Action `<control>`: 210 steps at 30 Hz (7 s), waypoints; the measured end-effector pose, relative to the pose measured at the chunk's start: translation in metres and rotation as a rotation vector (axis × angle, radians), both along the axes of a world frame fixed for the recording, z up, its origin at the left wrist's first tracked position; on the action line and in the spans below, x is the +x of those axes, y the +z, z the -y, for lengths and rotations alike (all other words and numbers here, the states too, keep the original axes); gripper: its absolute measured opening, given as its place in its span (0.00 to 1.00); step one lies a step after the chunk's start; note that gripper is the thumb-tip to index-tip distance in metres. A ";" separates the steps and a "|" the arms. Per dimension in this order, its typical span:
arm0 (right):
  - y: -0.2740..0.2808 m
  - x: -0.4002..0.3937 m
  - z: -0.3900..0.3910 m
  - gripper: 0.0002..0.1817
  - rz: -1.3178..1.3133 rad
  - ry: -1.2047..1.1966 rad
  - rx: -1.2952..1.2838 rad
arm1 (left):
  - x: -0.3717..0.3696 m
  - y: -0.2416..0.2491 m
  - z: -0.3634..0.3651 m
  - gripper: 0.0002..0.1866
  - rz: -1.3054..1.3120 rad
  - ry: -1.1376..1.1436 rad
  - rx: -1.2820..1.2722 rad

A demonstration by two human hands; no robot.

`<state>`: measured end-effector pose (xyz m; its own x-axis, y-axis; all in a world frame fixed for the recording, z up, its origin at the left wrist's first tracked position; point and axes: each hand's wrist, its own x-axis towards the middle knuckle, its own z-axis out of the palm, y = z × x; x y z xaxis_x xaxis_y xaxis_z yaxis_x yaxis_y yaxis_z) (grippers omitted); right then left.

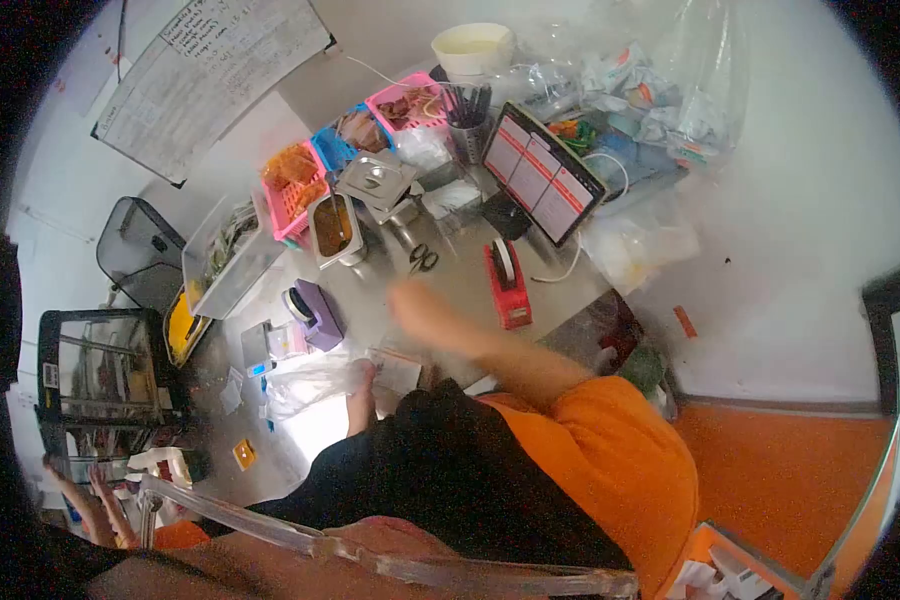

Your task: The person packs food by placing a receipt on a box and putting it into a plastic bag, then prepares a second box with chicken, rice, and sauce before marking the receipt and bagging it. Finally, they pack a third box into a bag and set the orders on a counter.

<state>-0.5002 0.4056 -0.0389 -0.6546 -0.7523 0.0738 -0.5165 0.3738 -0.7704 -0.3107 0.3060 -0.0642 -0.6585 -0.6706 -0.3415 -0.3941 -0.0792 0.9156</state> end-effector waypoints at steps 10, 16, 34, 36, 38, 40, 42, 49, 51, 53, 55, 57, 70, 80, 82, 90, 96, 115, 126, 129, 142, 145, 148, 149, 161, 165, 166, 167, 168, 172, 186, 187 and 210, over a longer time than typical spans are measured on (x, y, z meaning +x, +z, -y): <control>-0.049 0.068 -0.002 0.13 0.428 0.096 -0.304 | -0.002 0.027 -0.017 0.09 -0.015 -0.235 -1.289; -0.043 0.070 -0.003 0.10 0.308 0.236 -0.426 | -0.003 0.032 0.009 0.13 0.027 -0.587 -1.575; -0.032 0.094 -0.006 0.10 -0.156 0.071 -0.480 | -0.015 0.011 0.043 0.13 -0.186 -0.516 -0.722; -0.033 0.103 -0.006 0.11 -0.171 0.233 -0.501 | -0.016 0.010 0.049 0.14 -0.170 -0.501 -0.574; -0.045 0.108 -0.001 0.14 -0.189 0.194 -0.414 | -0.015 0.009 0.047 0.14 -0.118 -0.293 -0.176; -0.036 0.108 -0.007 0.19 -0.376 0.185 -0.296 | -0.015 0.013 0.048 0.14 -0.026 -0.146 0.093; -0.042 0.105 -0.007 0.18 -0.366 0.242 -0.385 | -0.016 0.013 0.049 0.13 0.022 -0.081 0.218; -0.050 0.096 -0.003 0.09 -0.358 0.355 -0.561 | -0.009 -0.015 0.044 0.10 -0.115 0.044 0.464; -0.061 0.094 -0.002 0.08 -0.259 0.345 -0.651 | -0.005 -0.023 0.047 0.12 -0.115 0.050 0.585; -0.065 0.091 -0.002 0.08 -0.169 0.333 -0.650 | -0.001 -0.033 0.047 0.13 -0.165 0.056 0.597; -0.066 0.090 -0.004 0.08 -0.089 0.318 -0.556 | 0.002 -0.038 0.046 0.13 -0.196 0.071 0.591; -0.064 0.088 -0.002 0.07 -0.075 0.308 -0.561 | 0.002 -0.037 0.041 0.13 -0.210 0.093 0.566; -0.061 0.087 -0.001 0.06 -0.029 0.267 -0.441 | 0.004 -0.030 0.028 0.20 -0.335 0.017 0.418; -0.046 0.083 0.007 0.06 0.459 0.142 -0.415 | -0.001 -0.026 0.024 0.17 -0.289 0.136 0.350; -0.052 0.084 0.007 0.07 0.519 0.092 -0.384 | 0.000 -0.025 0.023 0.16 -0.266 0.118 0.291; -0.063 0.073 0.013 0.11 0.772 0.139 -0.453 | 0.003 -0.023 0.020 0.14 -0.251 0.003 0.146; -0.071 0.068 0.013 0.15 0.770 0.209 -0.449 | 0.002 -0.025 0.022 0.14 -0.195 -0.028 0.101; -0.059 0.078 0.007 0.08 0.450 0.107 -0.351 | 0.003 -0.056 0.018 0.11 -0.420 -0.111 -0.340; -0.079 0.073 -0.019 0.07 0.641 0.262 -0.469 | -0.004 -0.042 0.015 0.14 -0.197 0.116 -0.044; -0.082 0.075 -0.032 0.06 0.706 0.249 -0.489 | -0.008 -0.039 0.008 0.15 -0.183 0.107 -0.063; -0.094 0.034 -0.068 0.09 0.271 -0.288 -0.235 | 0.078 0.003 0.056 0.14 -0.245 0.353 0.155; -0.080 0.051 0.023 0.14 0.290 0.049 -0.238 | 0.114 0.006 0.077 0.13 -0.260 0.479 0.073; -0.124 0.055 0.137 0.17 0.342 0.070 -0.278 | 0.144 0.020 0.097 0.13 -0.202 0.470 -0.067; -0.123 0.062 0.166 0.18 0.370 0.041 -0.311 | 0.154 0.025 0.105 0.13 -0.170 0.448 -0.119; -0.145 0.105 0.197 0.08 -0.028 -0.441 -0.237 | 0.226 -0.012 0.184 0.18 -0.168 0.185 0.111; -0.130 0.087 0.222 0.20 0.233 -0.613 -0.333 | 0.222 -0.019 0.209 0.18 -0.075 0.050 0.173; -0.138 0.083 0.229 0.25 0.324 -0.568 -0.352 | 0.222 -0.020 0.213 0.19 -0.074 0.012 0.178; -0.121 0.092 0.228 0.27 0.464 -0.549 -0.395 | 0.222 -0.020 0.218 0.19 -0.071 -0.028 0.181; -0.102 0.097 0.228 0.28 0.600 -0.526 -0.446 | 0.219 -0.020 0.221 0.20 -0.071 -0.069 0.180; -0.104 0.116 0.208 0.33 0.754 -0.311 -0.838 | 0.216 -0.039 0.233 0.20 -0.069 -0.161 0.118; -0.098 0.249 0.030 0.32 0.149 -0.734 -0.299 | 0.107 -0.003 0.189 0.19 -0.031 -1.010 -0.005; -0.108 0.274 0.002 0.33 0.123 -0.790 -0.286 | 0.099 -0.002 0.172 0.19 -0.042 -1.090 -0.017; 0.134 0.686 -0.522 0.35 -1.148 -1.687 -0.193 | 0.286 0.014 -0.434 0.23 -0.272 -1.538 0.622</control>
<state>0.1856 0.9274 0.0954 -0.1532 0.4871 0.8598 0.0054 0.8705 -0.4922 -0.0245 0.7398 -0.0507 -0.6087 0.7910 -0.0625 -0.2905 -0.1488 0.9452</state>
